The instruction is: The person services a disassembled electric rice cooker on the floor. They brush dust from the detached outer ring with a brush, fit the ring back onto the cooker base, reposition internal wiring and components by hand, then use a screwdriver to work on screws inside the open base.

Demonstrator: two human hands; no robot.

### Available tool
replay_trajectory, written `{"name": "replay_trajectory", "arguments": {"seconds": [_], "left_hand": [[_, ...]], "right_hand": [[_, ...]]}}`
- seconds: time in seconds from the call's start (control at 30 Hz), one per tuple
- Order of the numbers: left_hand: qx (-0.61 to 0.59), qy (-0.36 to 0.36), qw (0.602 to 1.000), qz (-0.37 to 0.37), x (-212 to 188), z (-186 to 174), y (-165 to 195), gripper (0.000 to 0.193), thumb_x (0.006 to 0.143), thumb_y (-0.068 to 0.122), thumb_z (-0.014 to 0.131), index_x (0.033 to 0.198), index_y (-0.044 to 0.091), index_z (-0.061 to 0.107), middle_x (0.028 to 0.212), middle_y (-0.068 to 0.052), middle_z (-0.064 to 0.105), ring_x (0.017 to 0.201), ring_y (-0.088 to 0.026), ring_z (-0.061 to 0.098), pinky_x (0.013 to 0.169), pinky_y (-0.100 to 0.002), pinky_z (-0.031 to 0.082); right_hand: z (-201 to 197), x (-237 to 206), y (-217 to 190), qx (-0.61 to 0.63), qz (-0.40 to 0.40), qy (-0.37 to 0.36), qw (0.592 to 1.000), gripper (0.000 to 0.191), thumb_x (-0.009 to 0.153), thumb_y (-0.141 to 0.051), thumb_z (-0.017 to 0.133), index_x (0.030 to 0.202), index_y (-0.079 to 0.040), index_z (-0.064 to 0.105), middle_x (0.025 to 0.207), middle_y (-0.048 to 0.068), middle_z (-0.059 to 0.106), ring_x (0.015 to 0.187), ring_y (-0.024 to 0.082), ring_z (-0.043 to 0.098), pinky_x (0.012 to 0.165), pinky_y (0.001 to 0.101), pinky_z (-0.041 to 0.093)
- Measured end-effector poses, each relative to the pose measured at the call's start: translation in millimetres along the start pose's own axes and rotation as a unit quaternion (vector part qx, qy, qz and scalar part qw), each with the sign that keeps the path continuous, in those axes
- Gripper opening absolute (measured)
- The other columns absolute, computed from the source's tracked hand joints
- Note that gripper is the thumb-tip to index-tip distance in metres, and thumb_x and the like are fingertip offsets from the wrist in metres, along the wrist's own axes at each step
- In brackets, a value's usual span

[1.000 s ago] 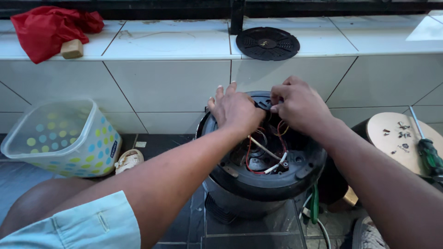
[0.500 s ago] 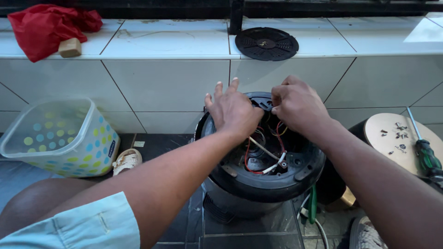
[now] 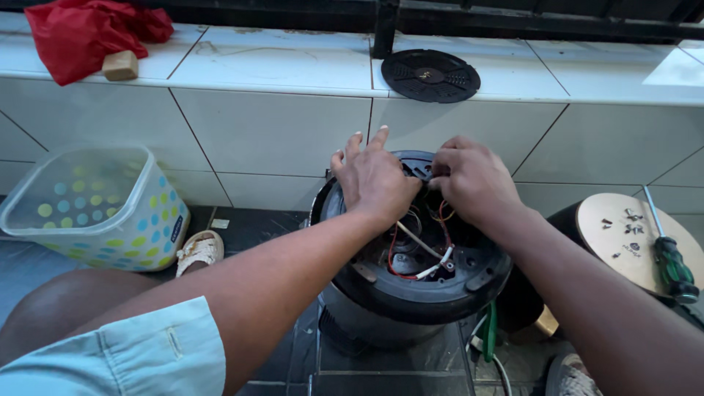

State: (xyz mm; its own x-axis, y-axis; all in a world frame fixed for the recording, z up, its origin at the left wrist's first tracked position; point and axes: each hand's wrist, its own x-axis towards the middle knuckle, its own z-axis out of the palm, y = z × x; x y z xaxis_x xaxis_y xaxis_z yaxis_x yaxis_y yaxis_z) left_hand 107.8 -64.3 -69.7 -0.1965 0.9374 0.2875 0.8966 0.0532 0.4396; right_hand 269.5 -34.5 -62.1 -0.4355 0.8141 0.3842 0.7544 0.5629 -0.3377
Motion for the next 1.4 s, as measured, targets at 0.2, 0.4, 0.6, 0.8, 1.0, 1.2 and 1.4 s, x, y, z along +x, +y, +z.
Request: {"name": "replay_trajectory", "arguments": {"seconds": [0.2,0.4,0.6,0.8,1.0,1.2,1.4], "left_hand": [[-0.013,-0.026,1.0,-0.01,1,-2,0,0.027,0.071,0.04,0.08,0.092,0.023,0.085,0.16,0.0,0.039,0.147,-0.033,0.028,0.116,-0.057,0.02],[-0.019,-0.041,0.999,-0.011,1,-7,1,0.027,0.068,0.042,0.082,0.093,0.029,0.084,0.161,0.0,0.034,0.147,-0.034,0.023,0.115,-0.055,0.02],[-0.001,-0.005,1.0,-0.02,3,2,4,0.033,0.072,0.036,0.079,0.102,0.022,0.082,0.157,0.002,0.04,0.147,-0.028,0.027,0.114,-0.053,0.024],[0.0,0.006,1.0,-0.017,3,10,5,0.037,0.072,0.035,0.08,0.103,0.016,0.08,0.152,-0.002,0.043,0.145,-0.026,0.029,0.112,-0.051,0.024],[-0.035,0.004,0.999,-0.027,3,13,3,0.032,0.07,0.031,0.079,0.099,0.016,0.082,0.146,-0.007,0.052,0.137,-0.028,0.042,0.112,-0.048,0.027],[-0.059,0.006,0.998,-0.013,3,15,0,0.027,0.065,0.032,0.082,0.088,0.017,0.084,0.149,-0.009,0.053,0.135,-0.026,0.048,0.116,-0.049,0.026],[-0.068,-0.027,0.997,-0.019,1,2,0,0.027,0.06,0.039,0.093,0.081,0.025,0.085,0.155,-0.003,0.047,0.14,-0.027,0.042,0.115,-0.051,0.024]], "right_hand": [[7,-5,-1,0.005,-0.024,0.02,0.999,0.014,0.078,-0.015,0.077,0.088,-0.005,0.075,0.118,0.009,0.07,0.101,0.034,0.068,0.088,0.0454,0.053],[12,-4,-4,-0.014,-0.004,0.031,0.999,0.011,0.078,-0.015,0.076,0.085,-0.007,0.077,0.12,0.005,0.071,0.104,0.032,0.067,0.089,0.0452,0.052],[16,-6,-1,-0.014,-0.001,0.046,0.999,0.011,0.078,-0.015,0.075,0.085,-0.006,0.076,0.121,0.004,0.071,0.106,0.031,0.067,0.089,0.0456,0.051],[22,-5,8,-0.017,-0.016,0.059,0.998,0.012,0.076,-0.013,0.075,0.084,-0.005,0.076,0.12,0.007,0.072,0.107,0.032,0.066,0.093,0.046,0.051],[22,-4,14,-0.006,-0.013,0.063,0.998,0.01,0.078,-0.011,0.072,0.086,-0.007,0.076,0.118,0.007,0.073,0.107,0.031,0.068,0.098,0.0439,0.052],[8,-4,13,-0.021,-0.004,0.051,0.998,0.009,0.073,-0.012,0.076,0.08,-0.007,0.077,0.113,0.009,0.072,0.106,0.032,0.066,0.094,0.0444,0.05],[5,-9,8,-0.003,0.015,0.038,0.999,0.01,0.075,-0.012,0.075,0.083,-0.006,0.077,0.113,0.008,0.072,0.105,0.03,0.067,0.093,0.0428,0.052]]}}
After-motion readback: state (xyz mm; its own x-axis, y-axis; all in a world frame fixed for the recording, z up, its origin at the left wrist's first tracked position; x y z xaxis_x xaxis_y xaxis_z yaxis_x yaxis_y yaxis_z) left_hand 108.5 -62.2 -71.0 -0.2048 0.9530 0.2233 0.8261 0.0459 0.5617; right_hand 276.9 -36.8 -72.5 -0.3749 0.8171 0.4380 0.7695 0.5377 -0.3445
